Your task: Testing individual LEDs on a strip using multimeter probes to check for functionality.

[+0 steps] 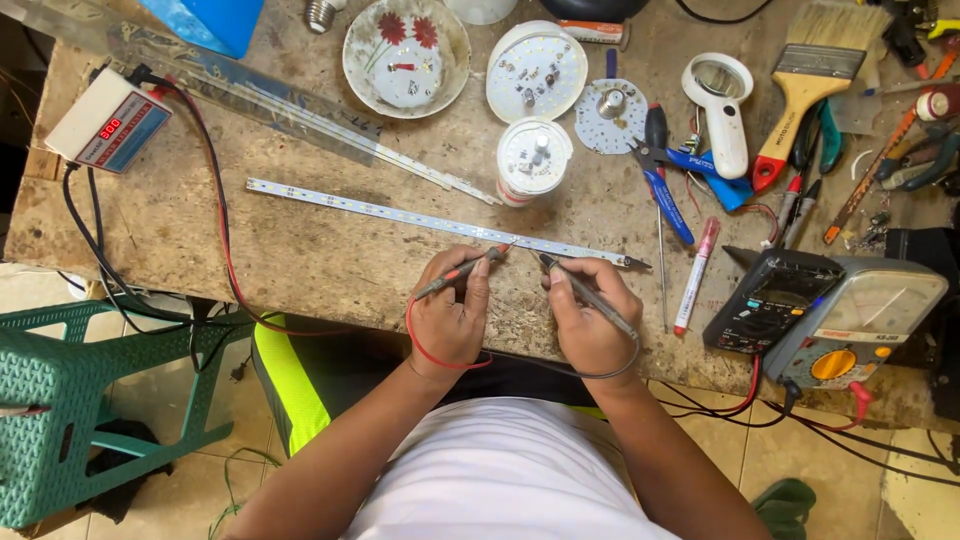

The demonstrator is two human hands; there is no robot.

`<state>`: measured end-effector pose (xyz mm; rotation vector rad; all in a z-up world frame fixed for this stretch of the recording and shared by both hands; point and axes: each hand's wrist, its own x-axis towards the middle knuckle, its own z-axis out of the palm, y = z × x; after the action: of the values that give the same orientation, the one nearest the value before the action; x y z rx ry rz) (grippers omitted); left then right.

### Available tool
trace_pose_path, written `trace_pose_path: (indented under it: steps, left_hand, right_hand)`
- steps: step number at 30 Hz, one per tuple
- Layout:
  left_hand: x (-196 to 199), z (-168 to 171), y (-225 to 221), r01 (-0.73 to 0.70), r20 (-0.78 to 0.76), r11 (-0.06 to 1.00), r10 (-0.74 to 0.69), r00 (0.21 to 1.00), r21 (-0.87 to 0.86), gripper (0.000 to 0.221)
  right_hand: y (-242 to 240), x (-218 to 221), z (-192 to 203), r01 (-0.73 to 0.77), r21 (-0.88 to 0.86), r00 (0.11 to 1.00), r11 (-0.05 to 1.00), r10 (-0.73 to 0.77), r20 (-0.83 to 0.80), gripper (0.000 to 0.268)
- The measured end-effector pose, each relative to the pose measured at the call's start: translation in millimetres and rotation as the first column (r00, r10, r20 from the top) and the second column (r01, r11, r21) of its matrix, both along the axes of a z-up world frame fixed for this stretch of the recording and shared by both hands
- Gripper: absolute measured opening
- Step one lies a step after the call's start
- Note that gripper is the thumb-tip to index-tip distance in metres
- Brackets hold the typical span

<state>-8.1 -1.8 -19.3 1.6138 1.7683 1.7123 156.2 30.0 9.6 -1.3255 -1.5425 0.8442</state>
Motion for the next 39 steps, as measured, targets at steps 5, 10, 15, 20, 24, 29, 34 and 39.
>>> trace_pose_path:
  steps: [5, 10, 15, 20, 24, 29, 34, 39]
  left_hand:
    - [-1.4, -1.6, 1.0, 0.012, 0.005, 1.0, -0.012, 1.0, 0.002, 0.01]
    - [0.0, -2.3, 2.5, 0.038, 0.032, 0.999, -0.038, 0.999, 0.006, 0.011]
    - [-0.4, 1.3, 2.1, 0.044, 0.037, 0.999, -0.044, 0.998, -0.002, 0.011]
    - [-1.7, 7.2, 2.7, 0.065, 0.081, 0.998, -0.064, 0.995, -0.013, 0.01]
    - [-0.6, 7.2, 2.3, 0.071, 0.105, 0.997, -0.068, 0.992, -0.017, 0.01]
    - [-0.2, 4.6, 2.9, 0.066, 0.108, 0.998, -0.064, 0.992, -0.012, 0.01]
    - [0.2, 3.4, 2.8, 0.067, 0.109, 0.998, -0.066, 0.992, -0.011, 0.009]
    - [0.6, 2.8, 2.7, 0.06, 0.091, 0.998, -0.059, 0.994, -0.012, 0.011]
  right_hand:
    - [3.3, -1.4, -3.3, 0.003, 0.009, 0.999, 1.0, -0.003, 0.038, 0.006]
    - [3.1, -1.9, -3.4, 0.007, 0.01, 0.999, 1.0, -0.007, 0.033, 0.006]
    - [2.9, -5.1, -1.9, 0.014, 0.007, 0.999, 1.0, -0.015, 0.038, 0.006]
    - [3.8, -3.7, -2.3, 0.006, 0.008, 1.0, 1.0, -0.006, 0.021, 0.006]
    - [3.0, -3.3, -3.2, 0.004, 0.008, 1.0, 1.0, -0.005, 0.028, 0.006]
    - [3.5, -4.2, -4.3, 0.003, 0.017, 1.0, 1.0, -0.004, 0.027, 0.006]
    - [3.4, -3.7, -3.6, 0.002, 0.027, 1.0, 1.0, -0.003, 0.023, 0.005]
    - [3.3, -5.6, 0.6, -0.005, 0.016, 1.0, 1.0, 0.004, 0.023, 0.005]
